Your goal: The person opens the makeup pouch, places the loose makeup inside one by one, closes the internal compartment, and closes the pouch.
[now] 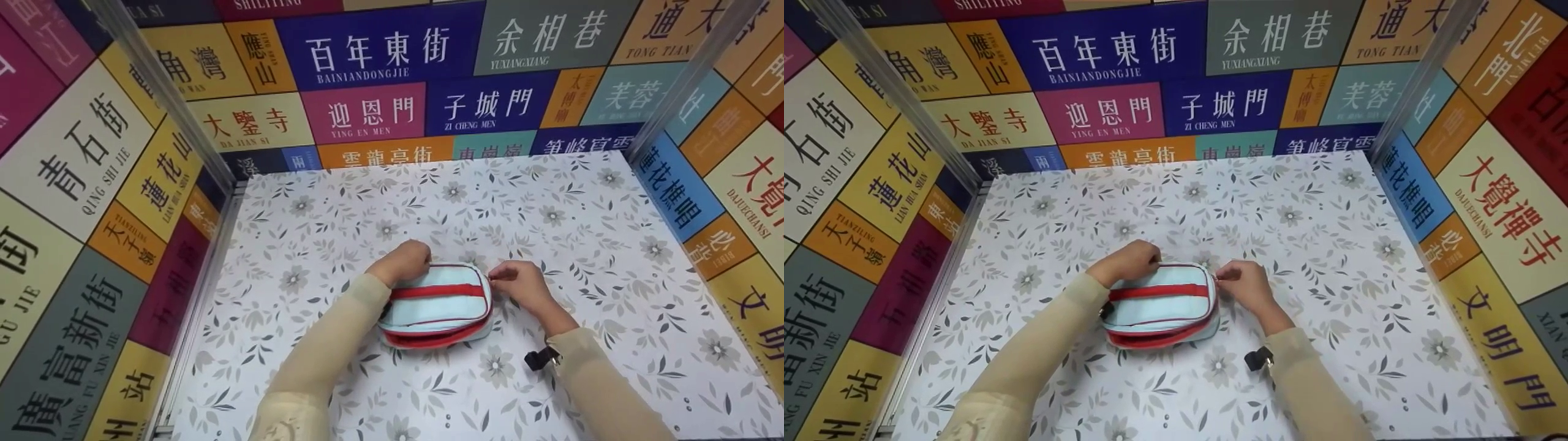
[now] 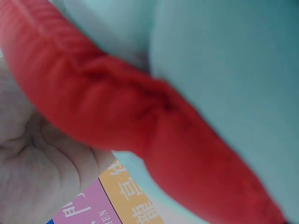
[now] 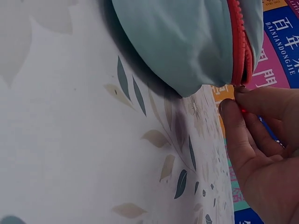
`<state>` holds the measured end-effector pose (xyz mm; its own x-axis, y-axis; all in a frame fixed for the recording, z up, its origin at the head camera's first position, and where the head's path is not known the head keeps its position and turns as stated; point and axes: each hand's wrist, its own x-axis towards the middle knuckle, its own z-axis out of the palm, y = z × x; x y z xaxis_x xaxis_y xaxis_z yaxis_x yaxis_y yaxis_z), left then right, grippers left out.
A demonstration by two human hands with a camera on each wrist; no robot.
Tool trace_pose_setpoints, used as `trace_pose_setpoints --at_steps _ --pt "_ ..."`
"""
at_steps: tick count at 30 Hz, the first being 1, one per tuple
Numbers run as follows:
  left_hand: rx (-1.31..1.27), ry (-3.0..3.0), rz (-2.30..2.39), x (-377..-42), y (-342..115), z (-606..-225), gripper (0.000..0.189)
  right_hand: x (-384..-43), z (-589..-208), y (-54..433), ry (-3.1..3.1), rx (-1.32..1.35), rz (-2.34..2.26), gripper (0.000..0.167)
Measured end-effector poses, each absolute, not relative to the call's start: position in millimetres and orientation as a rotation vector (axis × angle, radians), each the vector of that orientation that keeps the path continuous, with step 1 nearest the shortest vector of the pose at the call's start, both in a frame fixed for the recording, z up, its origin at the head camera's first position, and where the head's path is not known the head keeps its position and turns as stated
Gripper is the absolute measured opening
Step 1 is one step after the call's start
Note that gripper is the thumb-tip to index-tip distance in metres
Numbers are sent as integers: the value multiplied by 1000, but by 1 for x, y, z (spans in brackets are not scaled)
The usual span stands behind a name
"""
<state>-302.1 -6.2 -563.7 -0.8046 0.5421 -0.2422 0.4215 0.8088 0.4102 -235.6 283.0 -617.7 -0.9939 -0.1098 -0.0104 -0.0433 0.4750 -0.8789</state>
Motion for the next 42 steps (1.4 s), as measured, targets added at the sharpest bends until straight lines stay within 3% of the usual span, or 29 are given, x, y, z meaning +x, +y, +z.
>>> trace_pose_setpoints --at_steps 42 --pt "725 2740 436 -305 -3 -566 14 -207 -612 277 2817 -63 -1536 10"
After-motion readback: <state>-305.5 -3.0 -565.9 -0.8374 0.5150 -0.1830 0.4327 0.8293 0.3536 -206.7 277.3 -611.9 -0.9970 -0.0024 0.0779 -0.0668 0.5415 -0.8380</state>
